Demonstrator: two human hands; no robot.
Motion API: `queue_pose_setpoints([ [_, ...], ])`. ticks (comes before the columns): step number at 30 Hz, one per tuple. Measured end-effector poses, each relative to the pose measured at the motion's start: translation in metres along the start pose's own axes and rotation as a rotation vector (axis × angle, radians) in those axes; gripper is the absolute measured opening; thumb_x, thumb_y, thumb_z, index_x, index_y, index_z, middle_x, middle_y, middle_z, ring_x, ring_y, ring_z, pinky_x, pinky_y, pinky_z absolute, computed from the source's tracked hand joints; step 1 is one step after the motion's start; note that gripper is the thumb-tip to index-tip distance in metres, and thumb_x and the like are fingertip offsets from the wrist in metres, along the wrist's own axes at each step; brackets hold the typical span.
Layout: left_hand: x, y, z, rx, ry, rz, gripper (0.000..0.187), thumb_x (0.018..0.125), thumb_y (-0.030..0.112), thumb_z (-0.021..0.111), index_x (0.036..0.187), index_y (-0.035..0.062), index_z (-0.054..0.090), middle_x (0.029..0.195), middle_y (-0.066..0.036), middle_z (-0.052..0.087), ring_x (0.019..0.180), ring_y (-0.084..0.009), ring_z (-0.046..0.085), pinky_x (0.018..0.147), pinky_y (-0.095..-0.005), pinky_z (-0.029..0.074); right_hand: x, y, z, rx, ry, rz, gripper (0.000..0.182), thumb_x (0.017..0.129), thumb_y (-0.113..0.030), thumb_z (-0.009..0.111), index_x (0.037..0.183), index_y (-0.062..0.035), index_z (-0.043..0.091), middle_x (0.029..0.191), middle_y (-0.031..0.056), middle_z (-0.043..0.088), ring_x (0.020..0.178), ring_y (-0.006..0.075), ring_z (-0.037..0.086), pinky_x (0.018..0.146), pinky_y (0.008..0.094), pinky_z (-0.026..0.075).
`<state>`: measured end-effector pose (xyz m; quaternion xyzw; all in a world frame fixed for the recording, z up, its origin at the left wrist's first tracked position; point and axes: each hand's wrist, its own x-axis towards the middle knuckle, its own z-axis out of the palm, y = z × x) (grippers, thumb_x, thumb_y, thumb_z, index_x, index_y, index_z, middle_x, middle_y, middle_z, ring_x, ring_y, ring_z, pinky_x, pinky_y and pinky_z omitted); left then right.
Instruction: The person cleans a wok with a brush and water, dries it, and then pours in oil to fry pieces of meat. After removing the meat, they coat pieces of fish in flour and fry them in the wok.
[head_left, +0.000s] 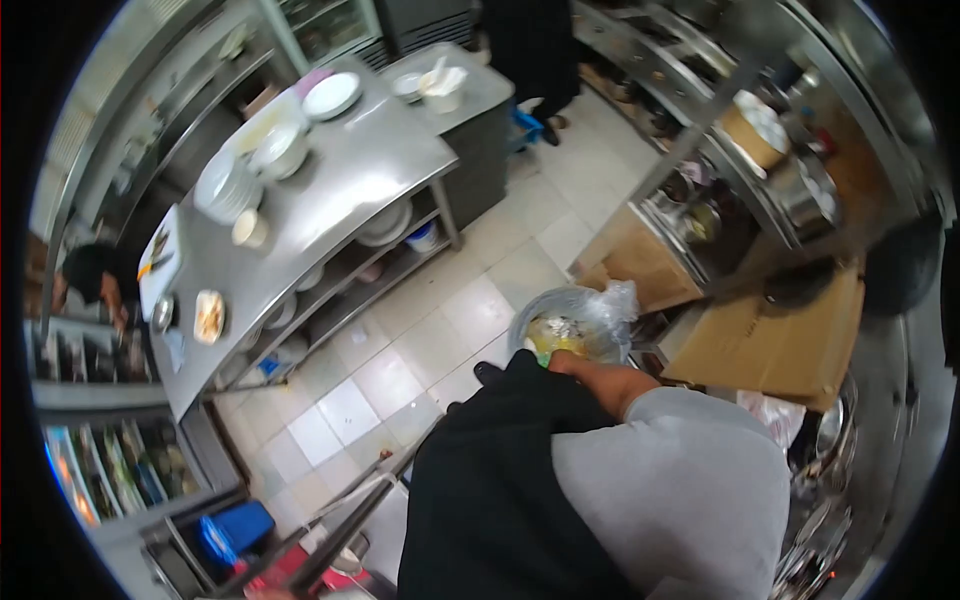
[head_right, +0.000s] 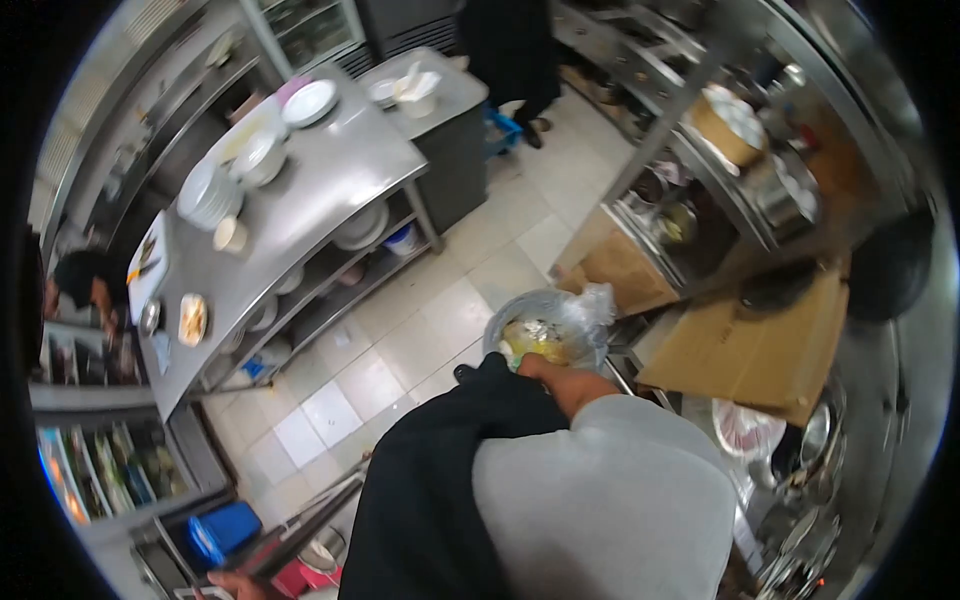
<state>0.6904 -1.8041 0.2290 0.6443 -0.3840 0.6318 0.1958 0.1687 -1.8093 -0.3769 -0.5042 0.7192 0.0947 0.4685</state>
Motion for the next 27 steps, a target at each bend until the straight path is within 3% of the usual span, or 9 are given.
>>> queue_pose_setpoints([
  [2, -0.065, -0.068, 0.039, -0.440, -0.229, -0.327, 0.042, 0.096, 0.033, 0.072, 0.122, 0.0003, 0.068, 0.107, -0.021, 0.072, 0.094, -0.0382, 0.072, 0.082, -0.0409, 0.060, 0.025, 0.003, -0.004, -0.233, -0.001, -0.187, 0.034, 0.081, -0.031, 0.063, 0.087, -0.0012, 0.078, 0.093, 0.0253, 0.073, 0.092, 0.0436, 0.070, 0.083, 0.0507, 0.055],
  [4, -0.026, -0.052, 0.000, 0.189, -0.276, 0.060, 0.046, 0.091, 0.042, 0.076, 0.125, 0.0122, 0.069, 0.147, -0.026, 0.049, 0.132, -0.0438, 0.053, 0.101, -0.0479, 0.052, 0.028, -0.009, -0.024, -0.326, 0.063, -0.217, 0.030, 0.082, -0.026, 0.061, 0.084, 0.0000, 0.076, 0.093, 0.0255, 0.072, 0.088, 0.0440, 0.070, 0.080, 0.0514, 0.055],
  [6, -0.012, -0.030, 0.002, 0.179, -0.078, 0.104, 0.035, 0.088, 0.035, 0.077, 0.112, 0.0102, 0.074, 0.133, -0.024, 0.061, 0.137, -0.0458, 0.050, 0.090, -0.0526, 0.055, 0.020, -0.034, -0.047, -0.139, 0.206, -0.258, 0.029, 0.084, -0.024, 0.059, 0.085, 0.0003, 0.075, 0.091, 0.0241, 0.072, 0.082, 0.0402, 0.071, 0.076, 0.0489, 0.056],
  [8, -0.011, -0.026, 0.001, 0.093, -0.196, 0.034, 0.030, 0.088, 0.031, 0.076, 0.109, 0.0109, 0.075, 0.150, -0.030, 0.045, 0.148, -0.0503, 0.031, 0.097, -0.0548, 0.052, 0.056, -0.026, -0.047, -0.106, 0.181, -0.380, 0.019, 0.085, -0.017, 0.060, 0.086, -0.0029, 0.072, 0.082, 0.0183, 0.071, 0.070, 0.0321, 0.070, 0.064, 0.0456, 0.055],
  [10, -0.011, -0.022, 0.007, 0.021, -0.127, -0.025, 0.030, 0.086, 0.030, 0.076, 0.110, 0.0115, 0.075, 0.160, -0.033, 0.030, 0.148, -0.0517, 0.032, 0.101, -0.0536, 0.051, 0.037, -0.058, -0.065, 0.500, 0.052, 0.032, 0.008, 0.086, -0.008, 0.060, 0.084, -0.0079, 0.067, 0.076, 0.0102, 0.067, 0.063, 0.0219, 0.065, 0.053, 0.0391, 0.050],
  [12, -0.005, -0.017, 0.004, 0.137, -0.145, 0.004, 0.029, 0.086, 0.028, 0.076, 0.110, 0.0122, 0.075, 0.162, -0.033, 0.023, 0.147, -0.0531, 0.033, 0.099, -0.0509, 0.053, 0.048, -0.056, -0.061, 0.600, 0.009, -0.011, 0.009, 0.084, -0.011, 0.061, 0.078, -0.0049, 0.064, 0.071, 0.0125, 0.065, 0.057, 0.0233, 0.062, 0.050, 0.0399, 0.050],
  [20, -0.003, -0.010, 0.009, 0.174, -0.170, -0.024, 0.027, 0.084, 0.019, 0.072, 0.111, 0.0142, 0.074, 0.164, -0.038, 0.015, 0.145, -0.0587, 0.033, 0.094, -0.0478, 0.059, 0.024, -0.076, -0.062, 0.159, -0.142, -0.137, 0.020, 0.093, -0.014, 0.057, 0.083, -0.0004, 0.067, 0.075, 0.0157, 0.067, 0.064, 0.0285, 0.067, 0.052, 0.0432, 0.053],
  [21, -0.010, -0.005, 0.013, 0.065, -0.180, -0.192, 0.023, 0.085, 0.024, 0.075, 0.107, 0.0157, 0.075, 0.164, -0.037, 0.016, 0.151, -0.0585, 0.021, 0.118, -0.0590, 0.031, 0.030, -0.073, -0.060, 0.244, -0.155, -0.058, 0.016, 0.092, -0.012, 0.059, 0.081, -0.0023, 0.066, 0.068, 0.0123, 0.062, 0.058, 0.0267, 0.063, 0.047, 0.0430, 0.049],
  [27, -0.010, -0.004, -0.001, 0.018, -0.280, -0.245, 0.033, 0.079, 0.023, 0.073, 0.109, 0.0106, 0.073, 0.163, -0.041, 0.015, 0.141, -0.0580, 0.040, 0.095, -0.0480, 0.057, 0.092, -0.062, -0.071, -0.124, -0.354, -0.158, 0.016, 0.089, -0.009, 0.062, 0.076, -0.0013, 0.066, 0.071, 0.0149, 0.064, 0.061, 0.0268, 0.065, 0.046, 0.0445, 0.048],
])
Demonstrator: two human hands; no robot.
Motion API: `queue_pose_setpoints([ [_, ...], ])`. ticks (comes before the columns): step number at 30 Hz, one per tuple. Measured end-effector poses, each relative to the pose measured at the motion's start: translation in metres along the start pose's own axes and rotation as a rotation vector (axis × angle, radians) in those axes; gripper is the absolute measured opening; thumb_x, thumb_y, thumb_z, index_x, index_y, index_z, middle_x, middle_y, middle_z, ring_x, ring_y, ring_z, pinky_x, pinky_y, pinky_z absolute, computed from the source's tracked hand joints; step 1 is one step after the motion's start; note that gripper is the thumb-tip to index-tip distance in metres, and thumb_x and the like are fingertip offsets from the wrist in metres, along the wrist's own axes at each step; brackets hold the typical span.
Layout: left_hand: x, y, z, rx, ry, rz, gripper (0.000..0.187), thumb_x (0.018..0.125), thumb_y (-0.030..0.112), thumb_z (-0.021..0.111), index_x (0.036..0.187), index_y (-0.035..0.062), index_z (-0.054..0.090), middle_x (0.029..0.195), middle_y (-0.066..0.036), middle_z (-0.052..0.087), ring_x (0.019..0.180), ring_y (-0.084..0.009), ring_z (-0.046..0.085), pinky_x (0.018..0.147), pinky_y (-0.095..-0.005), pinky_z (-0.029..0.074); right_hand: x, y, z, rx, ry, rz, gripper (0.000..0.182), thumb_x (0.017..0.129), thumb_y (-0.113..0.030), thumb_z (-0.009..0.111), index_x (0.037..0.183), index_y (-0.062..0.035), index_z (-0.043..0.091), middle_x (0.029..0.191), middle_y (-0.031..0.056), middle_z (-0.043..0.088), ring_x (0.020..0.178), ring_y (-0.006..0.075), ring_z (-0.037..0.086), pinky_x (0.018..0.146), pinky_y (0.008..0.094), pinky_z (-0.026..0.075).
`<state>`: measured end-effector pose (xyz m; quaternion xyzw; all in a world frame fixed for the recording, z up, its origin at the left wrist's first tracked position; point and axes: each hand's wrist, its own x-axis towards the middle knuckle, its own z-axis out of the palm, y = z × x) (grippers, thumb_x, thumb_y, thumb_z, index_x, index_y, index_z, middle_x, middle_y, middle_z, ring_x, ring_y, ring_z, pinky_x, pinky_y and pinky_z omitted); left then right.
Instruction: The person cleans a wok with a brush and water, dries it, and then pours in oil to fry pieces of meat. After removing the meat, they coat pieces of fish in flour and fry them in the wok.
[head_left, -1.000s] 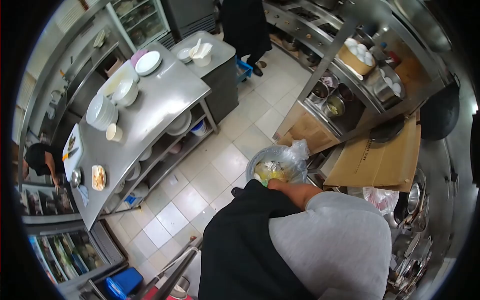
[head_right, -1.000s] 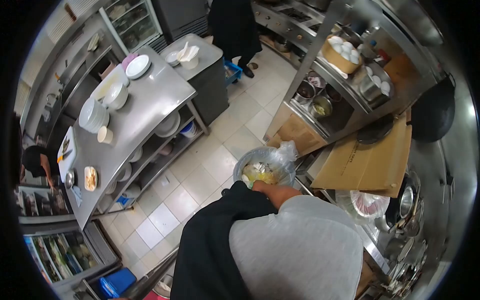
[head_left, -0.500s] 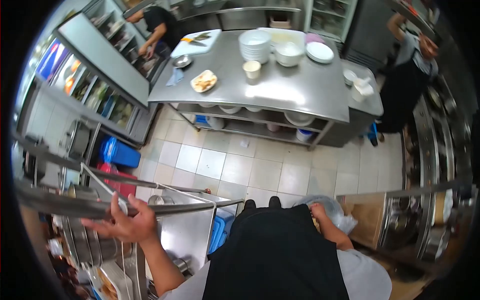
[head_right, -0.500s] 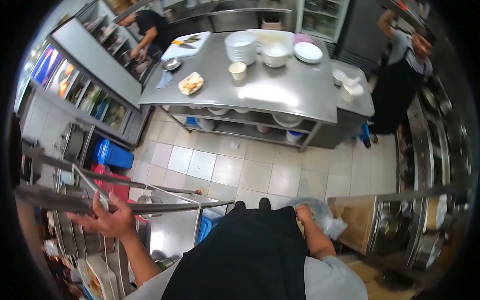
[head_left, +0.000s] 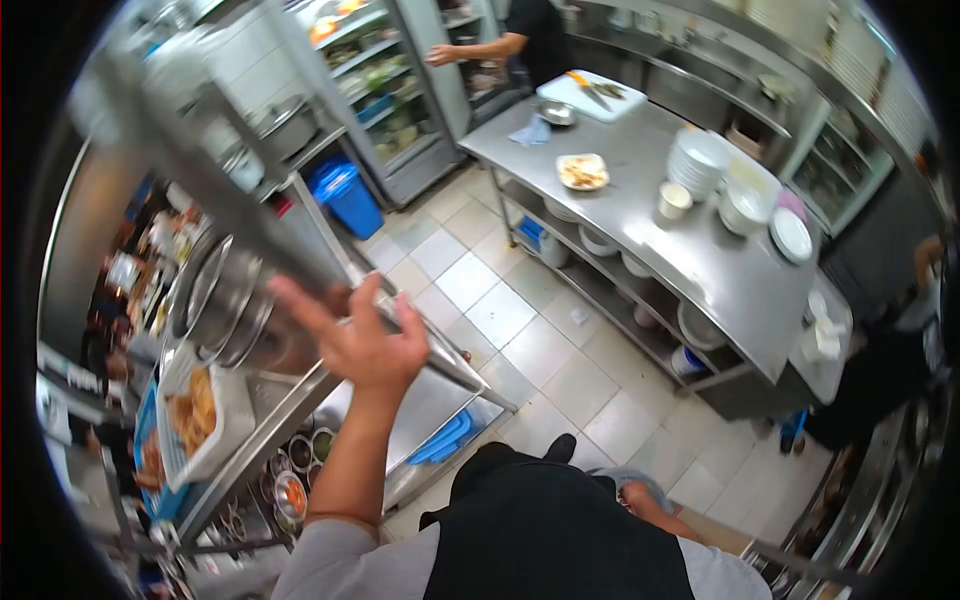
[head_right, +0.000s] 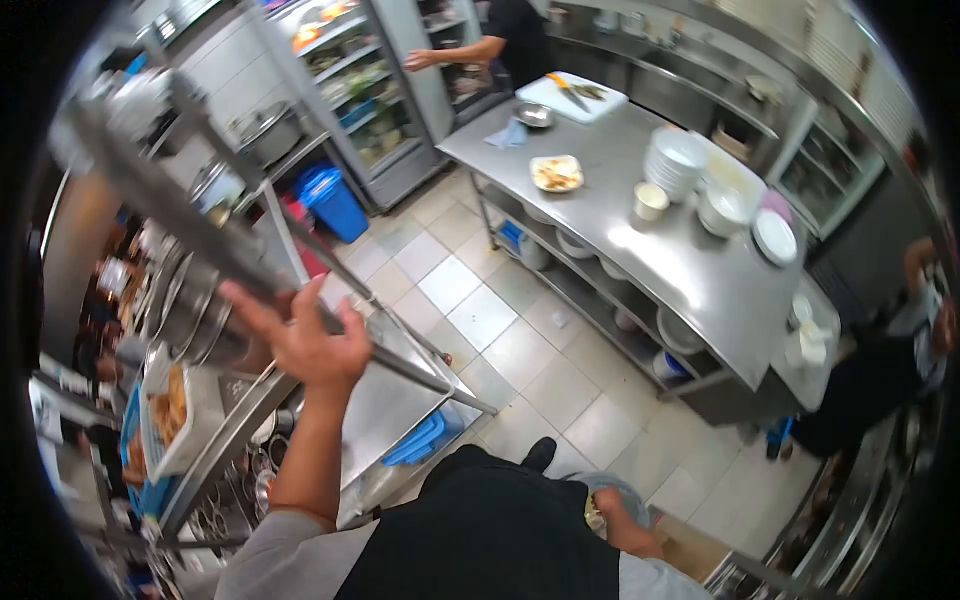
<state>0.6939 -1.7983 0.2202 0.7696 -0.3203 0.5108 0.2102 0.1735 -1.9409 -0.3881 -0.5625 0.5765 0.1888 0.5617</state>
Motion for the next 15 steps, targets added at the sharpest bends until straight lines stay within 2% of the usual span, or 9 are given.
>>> queue_pose_setpoints([
  [1, -0.002, -0.004, -0.001, -0.012, -0.025, -0.017, 0.034, 0.078, 0.026, 0.074, 0.108, 0.0099, 0.073, 0.161, -0.043, 0.017, 0.136, -0.0586, 0.047, 0.091, -0.0488, 0.058, 0.016, -0.009, -0.011, -0.056, 0.026, -0.011, 0.016, 0.089, -0.009, 0.061, 0.079, 0.0018, 0.068, 0.077, 0.0173, 0.068, 0.061, 0.0289, 0.066, 0.050, 0.0436, 0.051],
  [4, -0.002, -0.008, -0.008, 0.041, -0.075, 0.001, 0.043, 0.074, 0.029, 0.075, 0.113, 0.0120, 0.073, 0.160, -0.042, 0.024, 0.112, -0.0439, 0.066, 0.068, -0.0382, 0.057, 0.004, -0.085, -0.057, -0.406, -0.015, -0.197, 0.014, 0.089, -0.010, 0.061, 0.083, 0.0013, 0.068, 0.075, 0.0159, 0.067, 0.057, 0.0286, 0.064, 0.047, 0.0440, 0.049],
  [5, 0.000, -0.008, -0.010, -0.032, -0.094, -0.019, 0.045, 0.073, 0.026, 0.076, 0.115, 0.0111, 0.073, 0.160, -0.042, 0.025, 0.116, -0.0441, 0.064, 0.069, -0.0386, 0.057, 0.022, -0.120, -0.058, -0.473, -0.039, -0.254, 0.014, 0.089, -0.010, 0.061, 0.083, 0.0013, 0.068, 0.075, 0.0159, 0.067, 0.057, 0.0286, 0.064, 0.047, 0.0440, 0.049],
  [7, -0.006, -0.014, -0.019, -0.107, -0.167, -0.015, 0.046, 0.070, 0.026, 0.079, 0.112, 0.0087, 0.075, 0.161, -0.043, 0.019, 0.118, -0.0422, 0.065, 0.077, -0.0407, 0.058, 0.071, -0.093, -0.078, -0.624, -0.061, -0.421, 0.016, 0.090, -0.012, 0.060, 0.084, 0.0009, 0.068, 0.076, 0.0156, 0.067, 0.060, 0.0288, 0.064, 0.049, 0.0445, 0.049],
  [9, -0.003, -0.010, -0.048, -0.156, -0.294, -0.036, 0.048, 0.073, 0.026, 0.078, 0.116, 0.0069, 0.072, 0.161, -0.043, 0.019, 0.133, -0.0475, 0.053, 0.097, -0.0495, 0.051, 0.091, -0.127, -0.071, -0.758, -0.087, -0.553, 0.018, 0.091, -0.014, 0.060, 0.084, 0.0006, 0.068, 0.077, 0.0153, 0.067, 0.063, 0.0290, 0.065, 0.051, 0.0451, 0.050],
  [11, -0.025, -0.007, -0.075, -0.150, -0.363, 0.026, 0.049, 0.077, 0.027, 0.075, 0.121, 0.0063, 0.069, 0.162, -0.040, 0.021, 0.146, -0.0515, 0.035, 0.112, -0.0584, 0.036, 0.108, -0.148, -0.065, -0.862, -0.095, -0.675, 0.020, 0.092, -0.017, 0.059, 0.084, 0.0002, 0.068, 0.078, 0.0151, 0.067, 0.065, 0.0291, 0.066, 0.054, 0.0457, 0.051],
  [12, -0.036, -0.008, -0.096, -0.191, -0.509, 0.039, 0.048, 0.081, 0.028, 0.073, 0.123, 0.0066, 0.068, 0.164, -0.034, 0.024, 0.151, -0.0493, 0.028, 0.116, -0.0629, 0.028, 0.117, -0.144, -0.065, -0.902, -0.094, -0.733, 0.021, 0.092, -0.018, 0.059, 0.085, 0.0000, 0.068, 0.078, 0.0149, 0.067, 0.067, 0.0292, 0.066, 0.055, 0.0459, 0.051],
  [13, -0.059, -0.010, -0.106, -0.250, -0.576, 0.056, 0.047, 0.082, 0.027, 0.073, 0.125, 0.0071, 0.067, 0.164, -0.027, 0.029, 0.153, -0.0450, 0.026, 0.116, -0.0631, 0.028, 0.120, -0.145, -0.077, -0.938, -0.095, -0.788, 0.022, 0.093, -0.019, 0.059, 0.085, -0.0002, 0.068, 0.079, 0.0148, 0.067, 0.068, 0.0293, 0.066, 0.056, 0.0462, 0.052],
  [15, -0.124, -0.022, -0.123, -0.615, -0.839, -0.094, 0.054, 0.086, 0.026, 0.073, 0.134, 0.0054, 0.060, 0.158, -0.028, 0.036, 0.134, -0.0448, 0.050, 0.108, -0.0521, 0.044, 0.130, -0.173, -0.020, -1.003, -0.104, -0.910, 0.024, 0.094, -0.021, 0.058, 0.085, -0.0006, 0.068, 0.080, 0.0145, 0.067, 0.071, 0.0294, 0.067, 0.059, 0.0468, 0.053],
])
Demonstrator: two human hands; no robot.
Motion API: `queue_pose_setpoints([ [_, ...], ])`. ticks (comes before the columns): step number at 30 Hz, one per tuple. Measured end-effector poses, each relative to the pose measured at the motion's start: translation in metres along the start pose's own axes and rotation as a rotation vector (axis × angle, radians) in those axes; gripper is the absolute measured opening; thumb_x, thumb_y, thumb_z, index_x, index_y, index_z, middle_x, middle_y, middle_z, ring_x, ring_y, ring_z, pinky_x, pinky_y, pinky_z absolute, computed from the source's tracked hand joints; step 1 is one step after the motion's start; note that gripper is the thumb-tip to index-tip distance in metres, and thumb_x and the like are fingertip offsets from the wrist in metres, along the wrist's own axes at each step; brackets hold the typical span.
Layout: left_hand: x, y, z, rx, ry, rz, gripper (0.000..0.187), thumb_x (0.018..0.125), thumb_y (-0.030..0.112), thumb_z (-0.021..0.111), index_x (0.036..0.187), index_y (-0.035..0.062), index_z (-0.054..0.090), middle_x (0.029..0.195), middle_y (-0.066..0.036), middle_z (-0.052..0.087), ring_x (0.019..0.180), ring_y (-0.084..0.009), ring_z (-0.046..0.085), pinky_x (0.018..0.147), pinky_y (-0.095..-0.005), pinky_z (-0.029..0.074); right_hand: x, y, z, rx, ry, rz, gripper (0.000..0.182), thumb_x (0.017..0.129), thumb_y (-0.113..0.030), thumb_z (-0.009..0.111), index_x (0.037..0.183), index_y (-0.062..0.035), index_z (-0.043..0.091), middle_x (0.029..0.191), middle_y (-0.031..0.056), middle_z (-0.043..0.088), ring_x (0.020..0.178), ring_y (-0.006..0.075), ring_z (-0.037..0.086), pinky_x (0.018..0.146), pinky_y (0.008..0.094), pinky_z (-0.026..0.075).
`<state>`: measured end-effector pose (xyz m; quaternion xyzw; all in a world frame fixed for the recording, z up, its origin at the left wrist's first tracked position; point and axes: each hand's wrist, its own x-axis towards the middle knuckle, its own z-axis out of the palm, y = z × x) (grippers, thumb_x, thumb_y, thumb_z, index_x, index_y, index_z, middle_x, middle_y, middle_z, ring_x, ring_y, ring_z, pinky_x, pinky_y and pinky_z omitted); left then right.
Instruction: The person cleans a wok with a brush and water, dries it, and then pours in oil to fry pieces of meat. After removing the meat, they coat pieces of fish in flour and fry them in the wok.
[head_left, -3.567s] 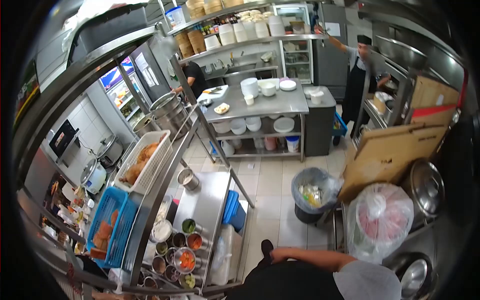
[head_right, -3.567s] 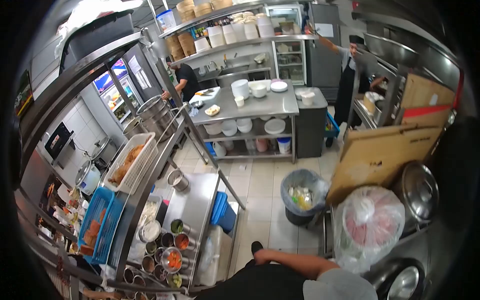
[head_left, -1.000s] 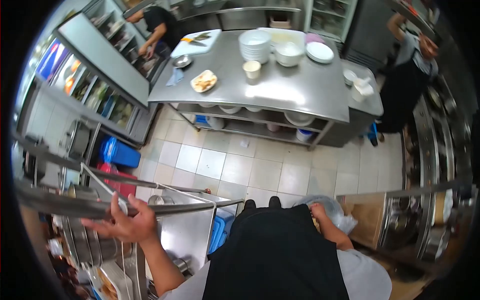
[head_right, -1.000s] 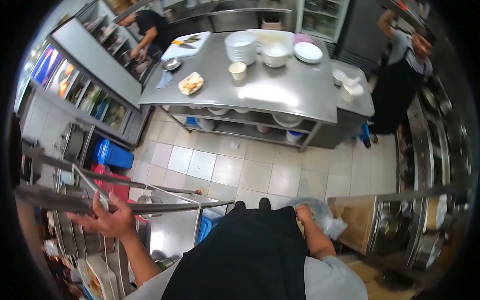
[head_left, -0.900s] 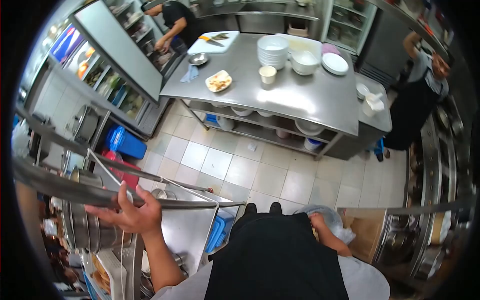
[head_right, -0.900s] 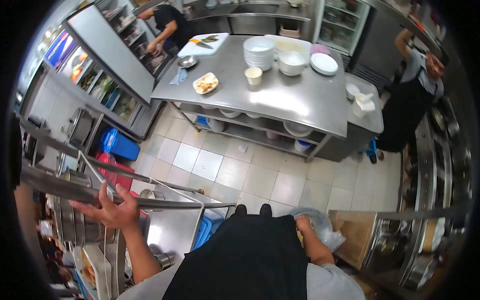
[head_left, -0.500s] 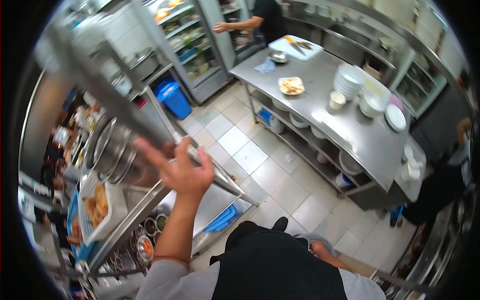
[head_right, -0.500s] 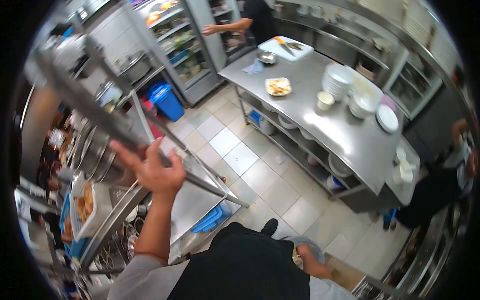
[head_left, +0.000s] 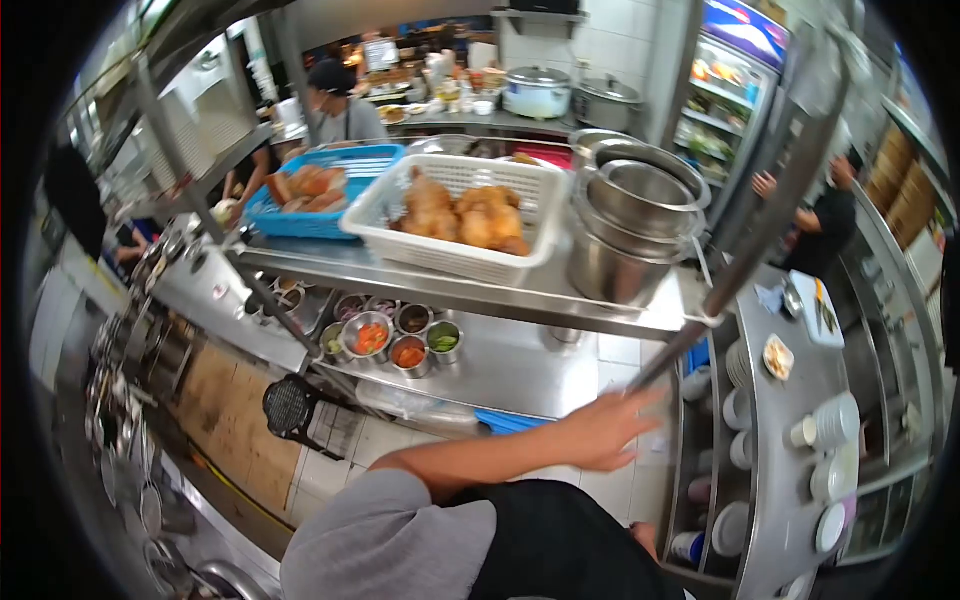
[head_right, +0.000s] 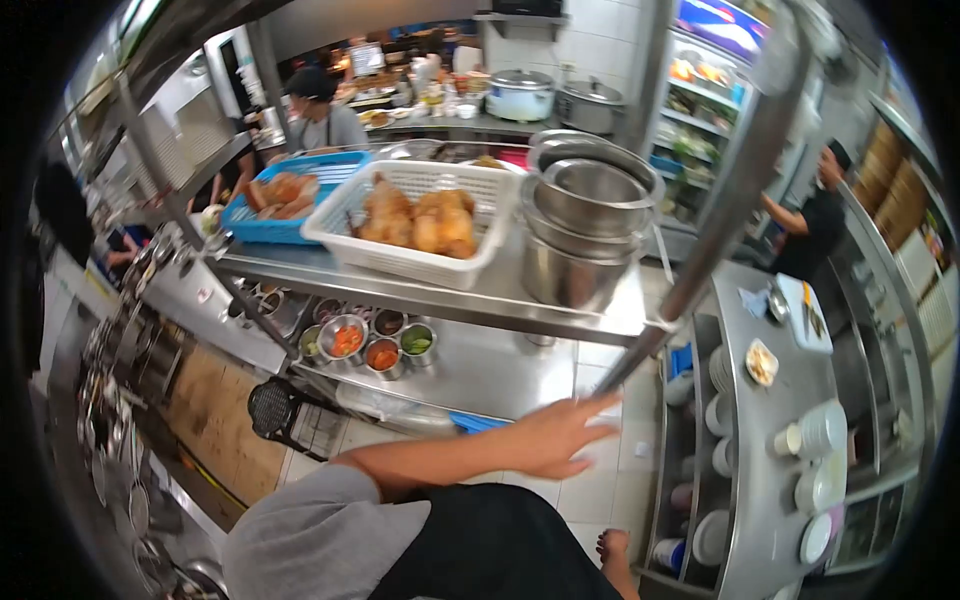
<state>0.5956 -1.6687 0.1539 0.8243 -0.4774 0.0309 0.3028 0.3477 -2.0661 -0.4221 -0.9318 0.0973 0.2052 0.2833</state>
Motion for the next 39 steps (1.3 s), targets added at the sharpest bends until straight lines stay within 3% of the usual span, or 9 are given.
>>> queue_pose_setpoints([
  [3, -0.100, -0.034, 0.013, -0.255, -0.492, -0.422, 0.052, 0.090, 0.026, 0.070, 0.135, 0.0029, 0.057, 0.140, -0.024, 0.054, 0.123, -0.0403, 0.059, 0.104, -0.0492, 0.048, 0.030, -0.047, 0.028, -0.107, 0.013, -0.195, 0.027, 0.095, -0.024, 0.057, 0.086, -0.0011, 0.068, 0.081, 0.0141, 0.067, 0.075, 0.0297, 0.068, 0.062, 0.0476, 0.054],
  [12, -0.375, -0.034, -0.032, -0.001, -0.225, -1.028, 0.052, 0.088, 0.029, 0.072, 0.133, 0.0060, 0.060, 0.124, -0.018, 0.065, 0.116, -0.0368, 0.063, 0.097, -0.0501, 0.051, 0.052, -0.248, -0.004, -0.371, -0.162, -0.633, 0.030, 0.096, -0.028, 0.057, 0.085, -0.0020, 0.068, 0.082, 0.0136, 0.067, 0.078, 0.0298, 0.069, 0.066, 0.0479, 0.055],
  [22, -0.521, 0.021, -0.061, -0.046, 0.162, -1.045, 0.051, 0.088, 0.024, 0.071, 0.135, 0.0060, 0.060, 0.126, -0.019, 0.065, 0.117, -0.0391, 0.063, 0.100, -0.0496, 0.050, 0.058, -0.437, 0.090, -0.543, -0.295, -0.947, 0.028, 0.094, -0.026, 0.059, 0.083, -0.0023, 0.069, 0.080, 0.0138, 0.067, 0.073, 0.0293, 0.068, 0.063, 0.0457, 0.055],
  [29, -0.646, 0.105, -0.082, 0.094, 0.347, -1.456, 0.053, 0.089, 0.027, 0.074, 0.135, 0.0053, 0.060, 0.131, -0.017, 0.064, 0.120, -0.0380, 0.062, 0.100, -0.0481, 0.050, 0.068, -0.498, 0.136, -0.642, -0.347, -1.096, 0.027, 0.093, -0.025, 0.060, 0.081, -0.0025, 0.069, 0.078, 0.0139, 0.067, 0.070, 0.0289, 0.068, 0.061, 0.0441, 0.055],
  [31, -0.672, 0.128, -0.079, 0.171, 0.511, -1.633, 0.053, 0.089, 0.027, 0.074, 0.135, 0.0049, 0.060, 0.133, -0.017, 0.063, 0.121, -0.0393, 0.061, 0.102, -0.0477, 0.050, 0.148, -0.429, 0.196, -0.661, -0.360, -1.114, 0.026, 0.092, -0.024, 0.060, 0.080, -0.0026, 0.069, 0.078, 0.0140, 0.067, 0.069, 0.0288, 0.068, 0.061, 0.0437, 0.055],
  [32, -0.680, 0.140, -0.078, 0.166, 0.511, -1.638, 0.053, 0.089, 0.027, 0.074, 0.135, 0.0049, 0.060, 0.133, -0.017, 0.063, 0.121, -0.0393, 0.061, 0.102, -0.0477, 0.050, 0.111, -0.499, 0.157, -0.664, -0.366, -1.114, 0.026, 0.092, -0.024, 0.060, 0.080, -0.0026, 0.069, 0.078, 0.0140, 0.067, 0.069, 0.0288, 0.068, 0.061, 0.0437, 0.055],
  [34, -0.689, 0.163, -0.071, 0.193, 0.631, -1.748, 0.052, 0.089, 0.027, 0.074, 0.134, 0.0047, 0.061, 0.133, -0.018, 0.064, 0.121, -0.0408, 0.060, 0.103, -0.0478, 0.050, 0.052, -0.604, 0.131, -0.256, -0.755, -0.448, 0.019, 0.088, -0.019, 0.062, 0.080, -0.0030, 0.068, 0.072, 0.0144, 0.067, 0.060, 0.0269, 0.065, 0.053, 0.0413, 0.052],
  [36, -0.694, 0.178, -0.061, 0.160, 0.643, -1.778, 0.052, 0.089, 0.027, 0.074, 0.134, 0.0046, 0.061, 0.133, -0.019, 0.063, 0.122, -0.0408, 0.060, 0.104, -0.0476, 0.049, 0.111, -0.597, 0.183, -0.311, -0.804, -0.847, 0.015, 0.087, -0.016, 0.062, 0.079, -0.0048, 0.068, 0.068, 0.0120, 0.065, 0.056, 0.0236, 0.063, 0.050, 0.0396, 0.049],
  [39, -0.693, 0.190, -0.044, 0.043, 0.673, -1.843, 0.052, 0.089, 0.028, 0.074, 0.134, 0.0045, 0.061, 0.134, -0.020, 0.063, 0.122, -0.0405, 0.060, 0.104, -0.0471, 0.049, 0.109, -0.647, 0.220, -0.182, -0.843, -0.233, 0.012, 0.090, -0.018, 0.069, 0.091, -0.0094, 0.078, 0.078, 0.0090, 0.074, 0.075, 0.0234, 0.072, 0.066, 0.0441, 0.056],
])
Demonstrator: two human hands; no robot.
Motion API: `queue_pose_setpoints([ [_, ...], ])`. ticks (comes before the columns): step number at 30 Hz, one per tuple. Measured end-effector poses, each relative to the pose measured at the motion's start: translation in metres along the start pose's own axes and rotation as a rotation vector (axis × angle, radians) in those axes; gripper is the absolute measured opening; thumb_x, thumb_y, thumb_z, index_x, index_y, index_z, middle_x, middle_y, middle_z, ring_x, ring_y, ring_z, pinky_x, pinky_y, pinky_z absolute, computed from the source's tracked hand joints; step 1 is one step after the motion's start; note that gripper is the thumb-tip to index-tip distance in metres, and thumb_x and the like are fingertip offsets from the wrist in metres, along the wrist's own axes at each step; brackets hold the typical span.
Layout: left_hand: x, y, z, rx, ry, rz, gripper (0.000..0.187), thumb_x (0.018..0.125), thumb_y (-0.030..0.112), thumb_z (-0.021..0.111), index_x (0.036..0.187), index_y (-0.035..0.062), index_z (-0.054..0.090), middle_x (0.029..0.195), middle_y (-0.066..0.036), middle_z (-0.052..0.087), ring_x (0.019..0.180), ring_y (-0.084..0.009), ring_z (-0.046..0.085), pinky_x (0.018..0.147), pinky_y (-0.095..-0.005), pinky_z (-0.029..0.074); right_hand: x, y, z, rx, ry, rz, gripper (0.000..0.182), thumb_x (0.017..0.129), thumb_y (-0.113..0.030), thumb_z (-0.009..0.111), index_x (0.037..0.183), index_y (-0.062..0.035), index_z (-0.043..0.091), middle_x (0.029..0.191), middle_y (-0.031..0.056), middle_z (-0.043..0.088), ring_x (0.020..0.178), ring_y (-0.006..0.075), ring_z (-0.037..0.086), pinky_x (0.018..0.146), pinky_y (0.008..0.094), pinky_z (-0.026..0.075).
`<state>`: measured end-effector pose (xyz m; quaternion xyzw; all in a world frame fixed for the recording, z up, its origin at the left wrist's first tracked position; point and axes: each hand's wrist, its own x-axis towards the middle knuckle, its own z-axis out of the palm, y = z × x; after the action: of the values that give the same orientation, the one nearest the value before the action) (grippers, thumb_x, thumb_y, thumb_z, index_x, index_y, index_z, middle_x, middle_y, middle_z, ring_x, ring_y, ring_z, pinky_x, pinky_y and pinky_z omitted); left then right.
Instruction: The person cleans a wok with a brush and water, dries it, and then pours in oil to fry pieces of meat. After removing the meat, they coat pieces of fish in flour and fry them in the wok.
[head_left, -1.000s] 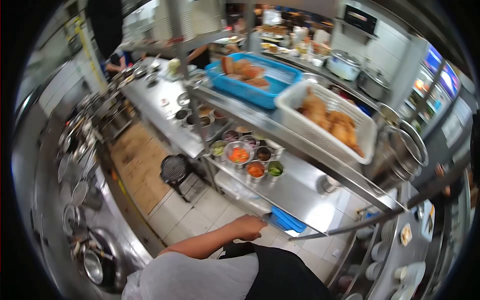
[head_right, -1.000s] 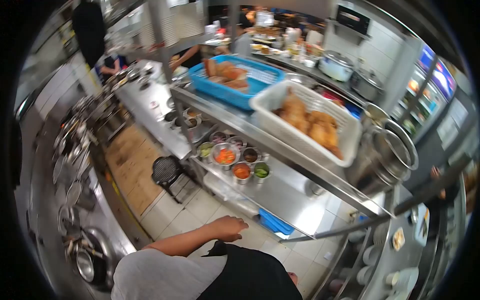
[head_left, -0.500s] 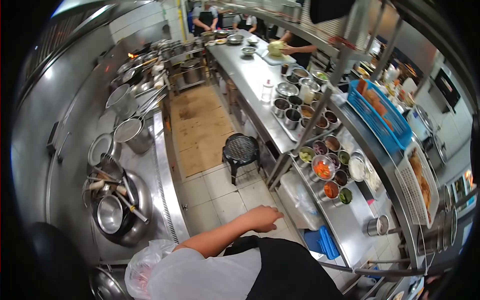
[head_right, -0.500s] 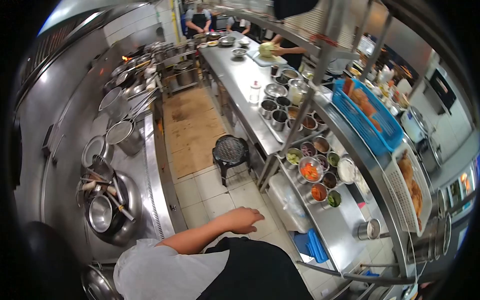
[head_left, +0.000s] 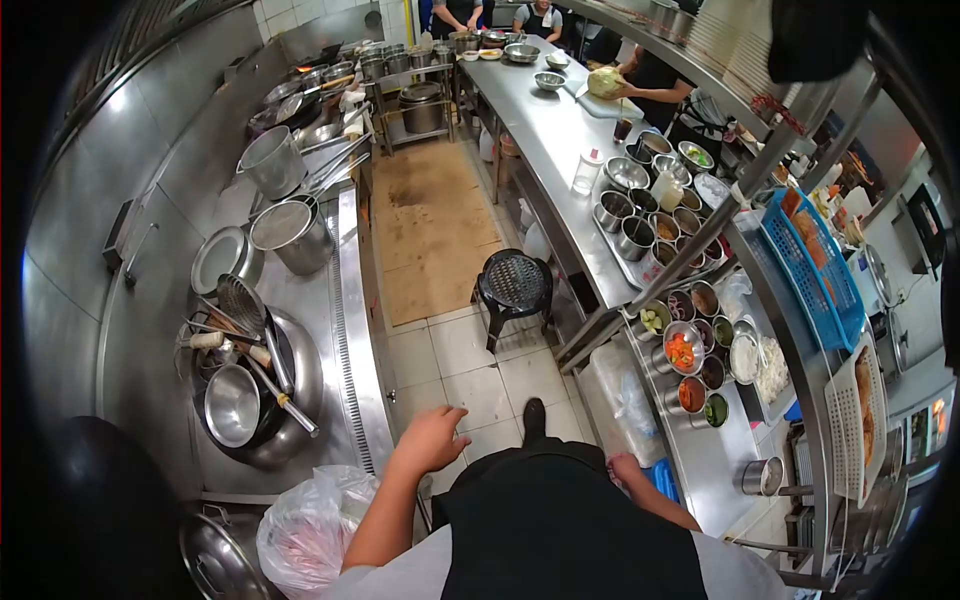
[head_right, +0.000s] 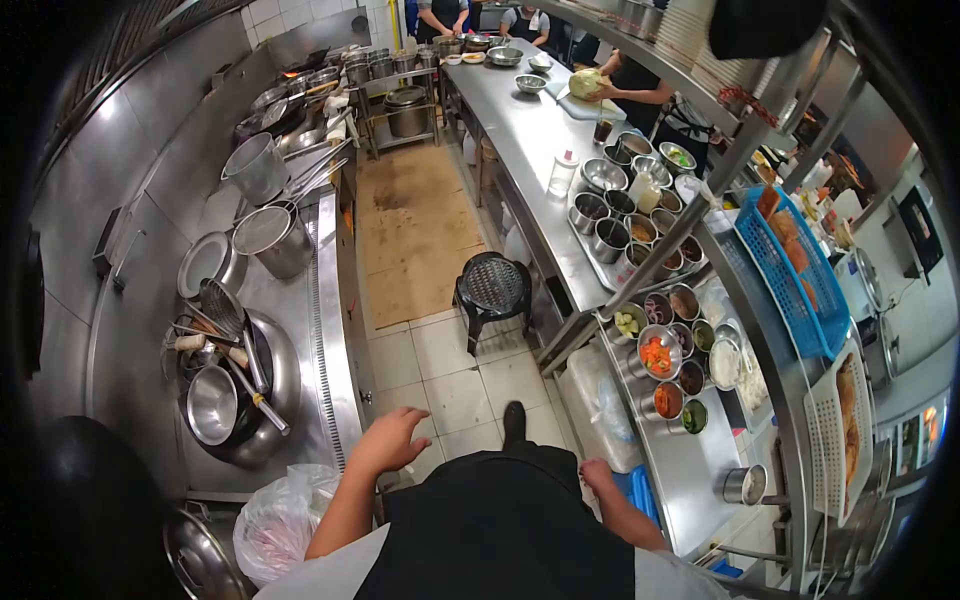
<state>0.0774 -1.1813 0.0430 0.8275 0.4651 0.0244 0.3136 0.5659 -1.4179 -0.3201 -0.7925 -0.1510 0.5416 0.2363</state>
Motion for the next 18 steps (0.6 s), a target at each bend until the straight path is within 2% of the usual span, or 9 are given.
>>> queue_pose_setpoints([
  [3, -0.004, -0.004, 0.010, -0.060, -0.053, -0.073, 0.053, 0.089, 0.027, 0.075, 0.134, 0.0038, 0.061, 0.132, -0.021, 0.064, 0.121, -0.0408, 0.061, 0.103, -0.0468, 0.050, 0.001, -0.052, 0.022, -0.172, 0.021, 0.019, 0.024, 0.094, -0.025, 0.061, 0.098, -0.0081, 0.077, 0.086, 0.0155, 0.075, 0.080, 0.0295, 0.073, 0.070, 0.0462, 0.055],
  [5, 0.006, -0.011, 0.013, -0.087, -0.074, -0.088, 0.053, 0.088, 0.026, 0.075, 0.134, 0.0030, 0.061, 0.130, -0.021, 0.064, 0.119, -0.0413, 0.062, 0.102, -0.0468, 0.050, 0.020, -0.064, 0.028, -0.774, 0.037, -0.385, 0.033, 0.097, -0.030, 0.054, 0.099, -0.0074, 0.077, 0.092, 0.0189, 0.075, 0.086, 0.0341, 0.073, 0.075, 0.0489, 0.054],
  [7, 0.020, -0.018, 0.019, -0.104, -0.013, -0.099, 0.053, 0.088, 0.025, 0.075, 0.134, 0.0036, 0.062, 0.130, -0.022, 0.065, 0.120, -0.0411, 0.062, 0.102, -0.0468, 0.051, 0.047, -0.073, 0.027, -0.899, -0.085, -0.549, 0.036, 0.096, -0.035, 0.055, 0.095, -0.0071, 0.078, 0.095, 0.0189, 0.076, 0.088, 0.0351, 0.072, 0.080, 0.0506, 0.053],
  [9, 0.044, -0.007, 0.003, -0.130, -0.002, -0.197, 0.052, 0.087, 0.024, 0.077, 0.132, 0.0030, 0.062, 0.130, -0.022, 0.065, 0.121, -0.0418, 0.061, 0.103, -0.0466, 0.050, 0.055, -0.097, 0.021, -0.921, -0.097, -0.472, 0.036, 0.093, -0.036, 0.057, 0.091, -0.0072, 0.078, 0.092, 0.0188, 0.076, 0.088, 0.0353, 0.072, 0.078, 0.0496, 0.053],
  [11, 0.070, -0.010, -0.005, -0.149, 0.059, -0.179, 0.051, 0.086, 0.021, 0.077, 0.132, 0.0028, 0.062, 0.131, -0.022, 0.064, 0.120, -0.0421, 0.061, 0.102, -0.0468, 0.050, 0.074, -0.123, 0.004, -0.746, -0.190, -0.271, 0.032, 0.091, -0.031, 0.058, 0.088, -0.0059, 0.078, 0.087, 0.0168, 0.076, 0.082, 0.0295, 0.072, 0.070, 0.0457, 0.054],
  [13, 0.098, -0.009, -0.020, -0.181, 0.039, -0.176, 0.051, 0.085, 0.020, 0.077, 0.131, 0.0025, 0.062, 0.130, -0.022, 0.064, 0.119, -0.0420, 0.061, 0.102, -0.0467, 0.050, 0.125, -0.120, -0.016, -0.785, -0.180, -0.404, 0.022, 0.090, -0.021, 0.059, 0.087, -0.0057, 0.075, 0.080, 0.0120, 0.072, 0.071, 0.0226, 0.069, 0.059, 0.0399, 0.052],
  [15, 0.127, -0.011, -0.036, -0.214, 0.025, -0.171, 0.051, 0.085, 0.019, 0.078, 0.131, 0.0022, 0.062, 0.130, -0.022, 0.064, 0.119, -0.0420, 0.061, 0.101, -0.0467, 0.050, 0.136, -0.147, -0.027, -0.444, -0.020, -0.240, 0.011, 0.089, -0.014, 0.060, 0.089, -0.0075, 0.069, 0.076, 0.0068, 0.067, 0.062, 0.0179, 0.063, 0.052, 0.0344, 0.049],
  [16, 0.140, -0.013, -0.045, -0.152, 0.037, -0.152, 0.051, 0.084, 0.017, 0.078, 0.130, 0.0015, 0.062, 0.129, -0.022, 0.064, 0.118, -0.0421, 0.061, 0.101, -0.0465, 0.050, 0.130, -0.166, -0.031, -0.434, -0.009, -0.218, 0.011, 0.089, -0.014, 0.060, 0.089, -0.0075, 0.069, 0.076, 0.0068, 0.067, 0.062, 0.0179, 0.063, 0.052, 0.0344, 0.049],
  [18, 0.165, -0.002, -0.070, -0.137, 0.031, -0.179, 0.052, 0.083, 0.011, 0.078, 0.130, 0.0004, 0.061, 0.127, -0.021, 0.064, 0.118, -0.0427, 0.060, 0.100, -0.0462, 0.049, 0.120, -0.194, -0.033, -0.076, 0.018, -0.034, 0.006, 0.089, -0.013, 0.062, 0.091, -0.0088, 0.066, 0.075, 0.0055, 0.065, 0.058, 0.0183, 0.060, 0.050, 0.0329, 0.048],
])
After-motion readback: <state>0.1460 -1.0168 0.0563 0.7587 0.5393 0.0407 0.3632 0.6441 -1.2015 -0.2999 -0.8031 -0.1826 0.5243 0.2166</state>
